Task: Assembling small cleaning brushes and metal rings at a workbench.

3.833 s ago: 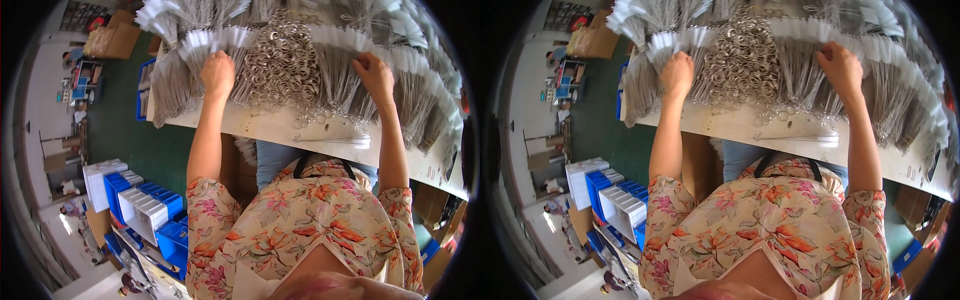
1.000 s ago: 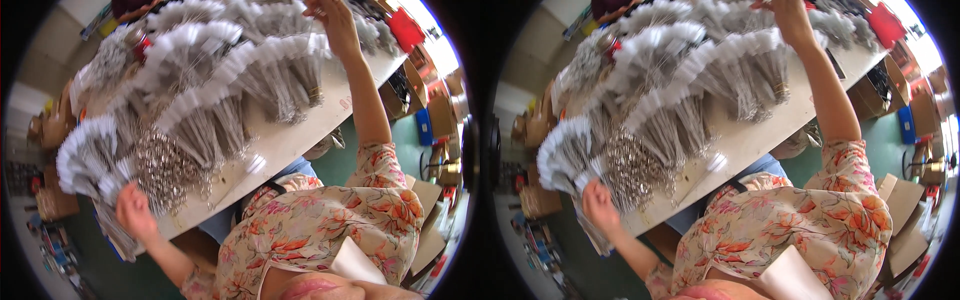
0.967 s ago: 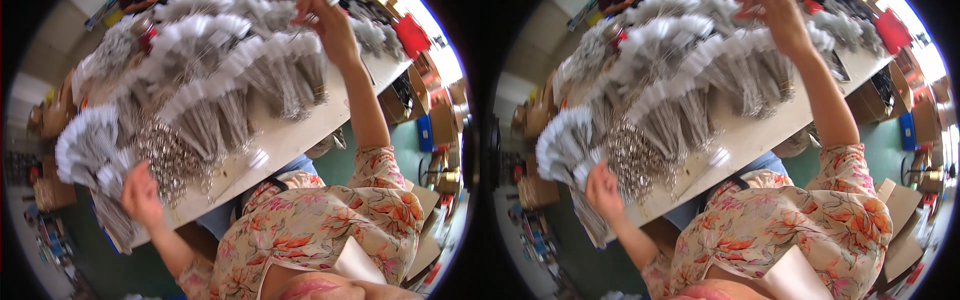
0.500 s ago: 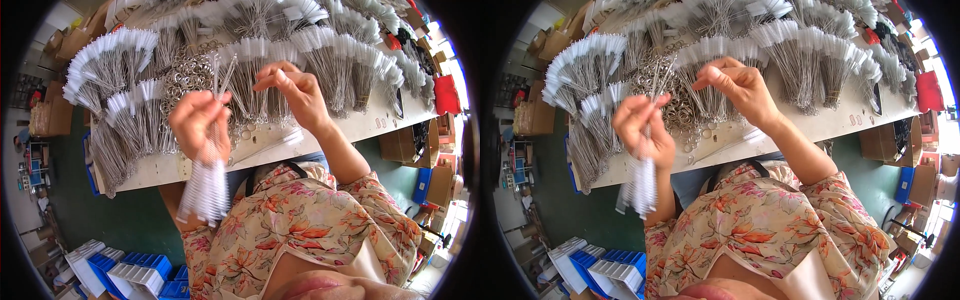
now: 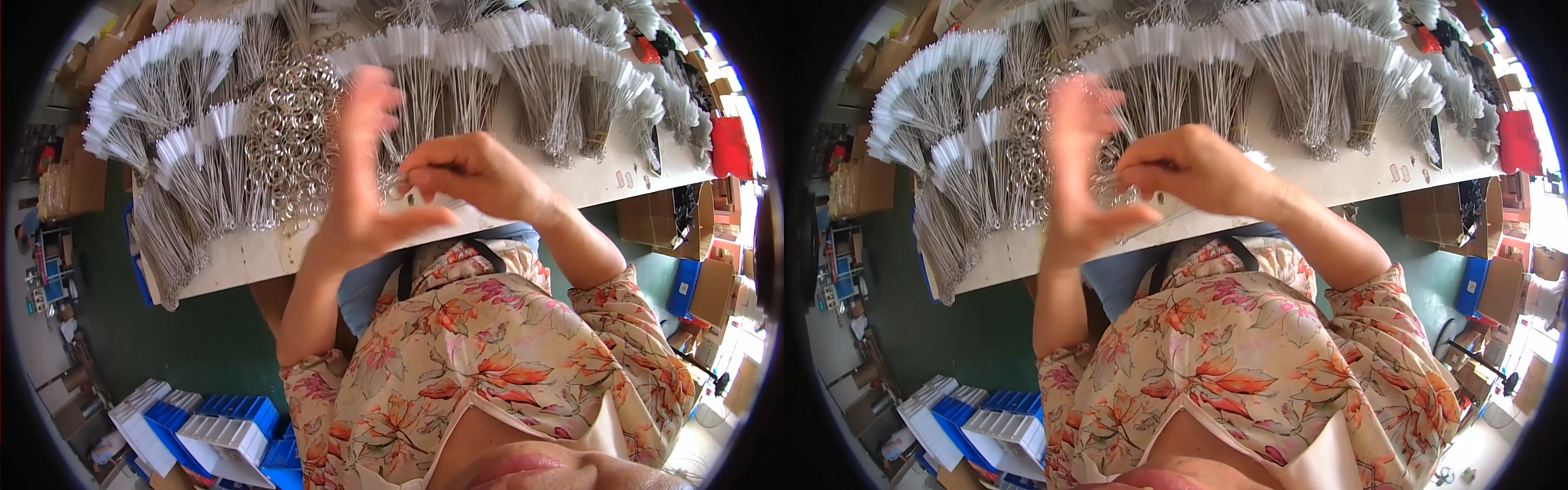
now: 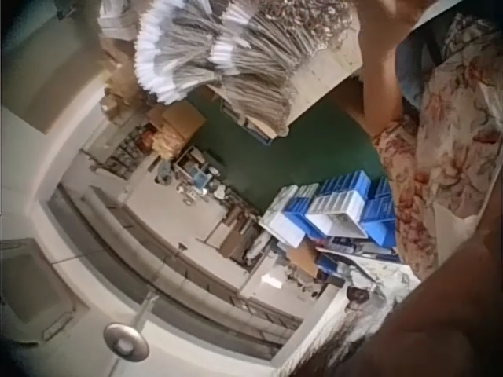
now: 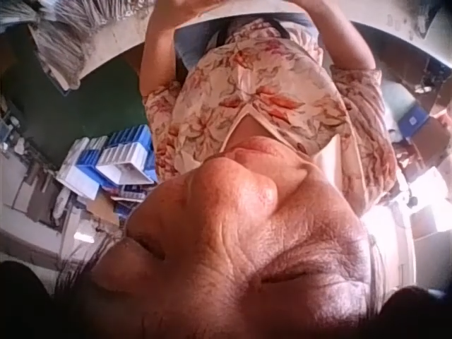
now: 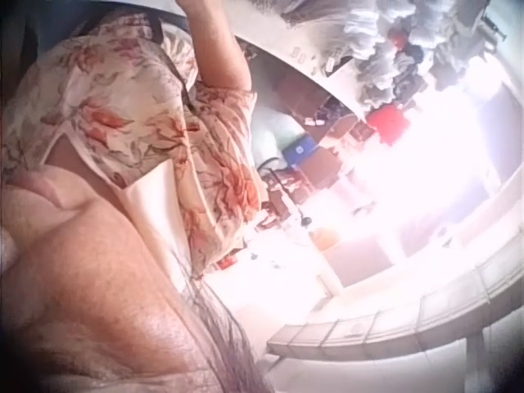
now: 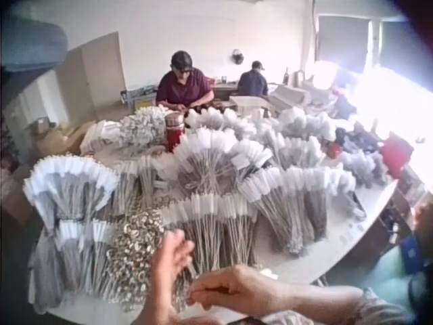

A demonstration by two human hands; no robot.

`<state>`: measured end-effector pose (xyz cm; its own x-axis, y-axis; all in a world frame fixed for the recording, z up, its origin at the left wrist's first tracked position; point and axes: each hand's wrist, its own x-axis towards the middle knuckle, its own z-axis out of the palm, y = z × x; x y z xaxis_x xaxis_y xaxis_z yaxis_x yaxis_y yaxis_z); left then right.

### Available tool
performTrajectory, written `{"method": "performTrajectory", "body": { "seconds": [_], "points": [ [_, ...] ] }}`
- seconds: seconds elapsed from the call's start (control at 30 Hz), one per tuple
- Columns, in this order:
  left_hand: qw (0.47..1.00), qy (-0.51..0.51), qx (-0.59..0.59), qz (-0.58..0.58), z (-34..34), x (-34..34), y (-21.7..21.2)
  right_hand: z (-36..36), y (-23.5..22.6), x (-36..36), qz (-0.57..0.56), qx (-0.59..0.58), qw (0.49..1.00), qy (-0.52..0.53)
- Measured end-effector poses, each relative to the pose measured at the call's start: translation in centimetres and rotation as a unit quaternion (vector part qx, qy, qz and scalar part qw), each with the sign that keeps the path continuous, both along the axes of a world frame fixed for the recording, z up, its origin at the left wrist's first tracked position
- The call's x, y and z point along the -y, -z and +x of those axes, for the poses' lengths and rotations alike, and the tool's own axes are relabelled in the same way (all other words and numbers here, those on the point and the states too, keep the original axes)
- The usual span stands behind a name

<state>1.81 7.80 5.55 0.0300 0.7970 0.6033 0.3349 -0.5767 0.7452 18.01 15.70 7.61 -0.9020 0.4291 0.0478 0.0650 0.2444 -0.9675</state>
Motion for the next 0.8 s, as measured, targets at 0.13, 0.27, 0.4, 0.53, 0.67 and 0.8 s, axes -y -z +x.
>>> {"method": "performTrajectory", "body": {
  "seconds": [0.13, 0.27, 0.4, 0.53, 0.67, 0.8],
  "points": [
    [0.962, 0.095, 0.221, -0.129, 1.1, 1.8, 1.2, 0.5, -0.4, 0.9, -0.072, -0.017, 0.997, 0.012],
    [0.998, -0.050, 0.014, -0.035, 0.7, 3.1, 1.3, 1.2, -1.4, 0.9, -0.164, 0.098, 0.980, -0.061],
    [0.991, -0.078, -0.107, 0.016, 2.3, 4.7, 2.1, 4.5, 0.8, 0.6, -0.112, 0.119, 0.983, -0.079],
    [0.920, -0.286, -0.046, -0.264, 0.2, 9.4, 6.2, 12.7, 4.6, -1.9, 0.457, 0.387, 0.797, 0.080],
    [0.884, -0.281, -0.280, -0.247, 0.5, 10.7, 9.3, 13.7, 7.2, -1.8, 0.413, 0.375, 0.826, 0.087],
    [0.937, -0.229, 0.044, -0.261, 0.4, 9.6, 8.0, 4.7, 5.7, 2.4, 0.106, 0.063, 0.992, 0.026]
  ]
}}
